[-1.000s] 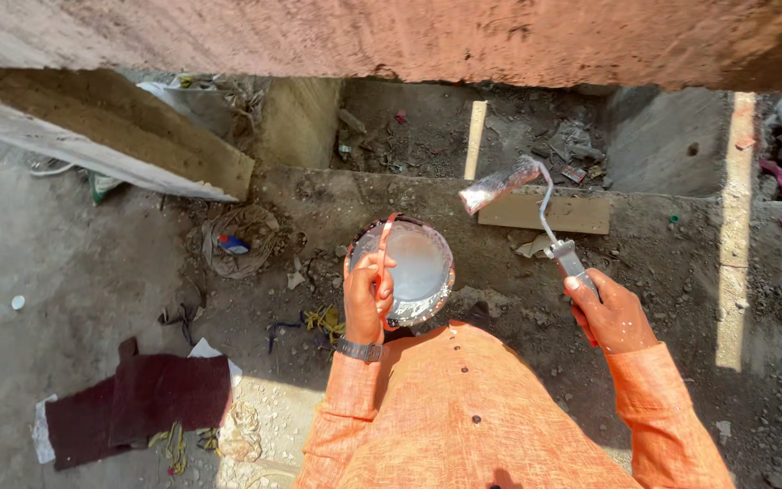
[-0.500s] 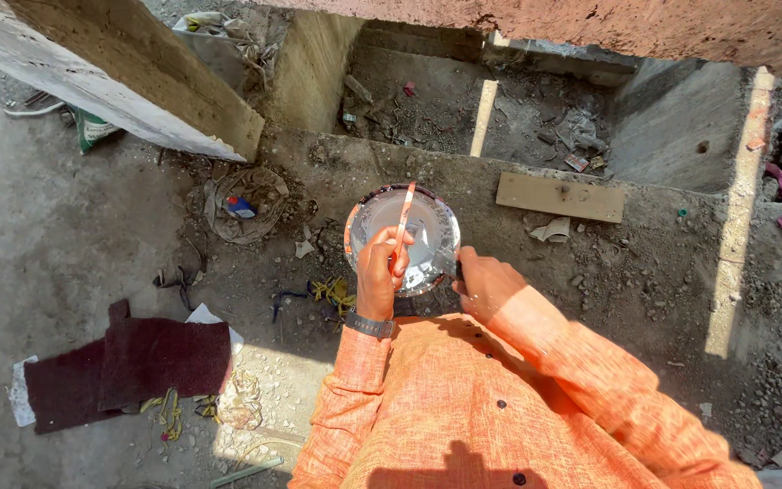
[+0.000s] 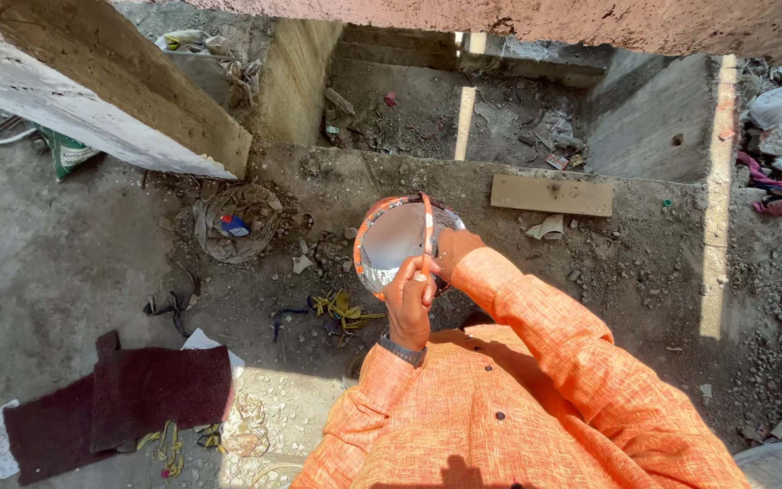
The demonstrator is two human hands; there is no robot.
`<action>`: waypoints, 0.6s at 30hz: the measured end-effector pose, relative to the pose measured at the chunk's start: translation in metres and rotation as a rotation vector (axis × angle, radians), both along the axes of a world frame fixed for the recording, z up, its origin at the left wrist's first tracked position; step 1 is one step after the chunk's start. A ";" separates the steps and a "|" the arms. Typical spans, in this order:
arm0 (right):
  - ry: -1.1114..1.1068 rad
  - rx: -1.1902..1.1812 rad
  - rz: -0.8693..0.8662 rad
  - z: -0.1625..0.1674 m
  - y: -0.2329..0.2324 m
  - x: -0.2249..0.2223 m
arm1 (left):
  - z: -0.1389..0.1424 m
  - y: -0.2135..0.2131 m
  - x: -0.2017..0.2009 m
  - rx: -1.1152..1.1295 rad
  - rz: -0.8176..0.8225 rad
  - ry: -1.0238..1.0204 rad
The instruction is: The person holds a paint tray with white paint in one hand and uses a paint roller with the other to apply white paint to the underside of a concrete ceiling slab. They repeatedly dip the roller into the tray and roll paint across the concrete surface, working along the slab.
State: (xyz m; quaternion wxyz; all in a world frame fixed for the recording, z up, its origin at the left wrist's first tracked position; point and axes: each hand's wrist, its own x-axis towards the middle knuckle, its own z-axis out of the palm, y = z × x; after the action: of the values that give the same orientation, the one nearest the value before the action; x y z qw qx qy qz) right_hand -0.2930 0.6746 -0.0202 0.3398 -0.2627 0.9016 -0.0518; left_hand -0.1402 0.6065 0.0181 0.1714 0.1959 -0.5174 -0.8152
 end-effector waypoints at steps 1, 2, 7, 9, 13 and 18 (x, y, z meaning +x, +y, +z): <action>0.004 -0.034 -0.060 -0.007 0.005 0.003 | 0.000 0.001 0.000 -0.035 -0.010 -0.003; -0.016 -0.044 -0.058 -0.013 0.008 0.005 | 0.000 0.002 -0.001 -0.071 -0.018 -0.008; -0.018 -0.132 0.004 -0.035 0.026 0.000 | 0.002 0.006 -0.007 -0.148 -0.021 0.026; 0.046 -0.043 -0.090 -0.034 0.038 -0.004 | 0.003 0.006 -0.011 -0.115 -0.020 0.023; 0.077 -0.017 -0.244 -0.012 0.053 -0.002 | 0.003 -0.005 -0.022 -0.023 0.013 0.059; 0.169 -0.118 -0.320 0.047 0.080 0.028 | 0.002 -0.015 -0.040 0.156 -0.038 0.041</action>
State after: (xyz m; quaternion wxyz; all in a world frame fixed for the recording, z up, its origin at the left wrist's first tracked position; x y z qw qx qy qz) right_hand -0.2650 0.7550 0.0268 0.2344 -0.1389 0.9526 -0.1356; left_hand -0.1802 0.5920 0.0205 0.1506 0.1817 -0.4524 -0.8600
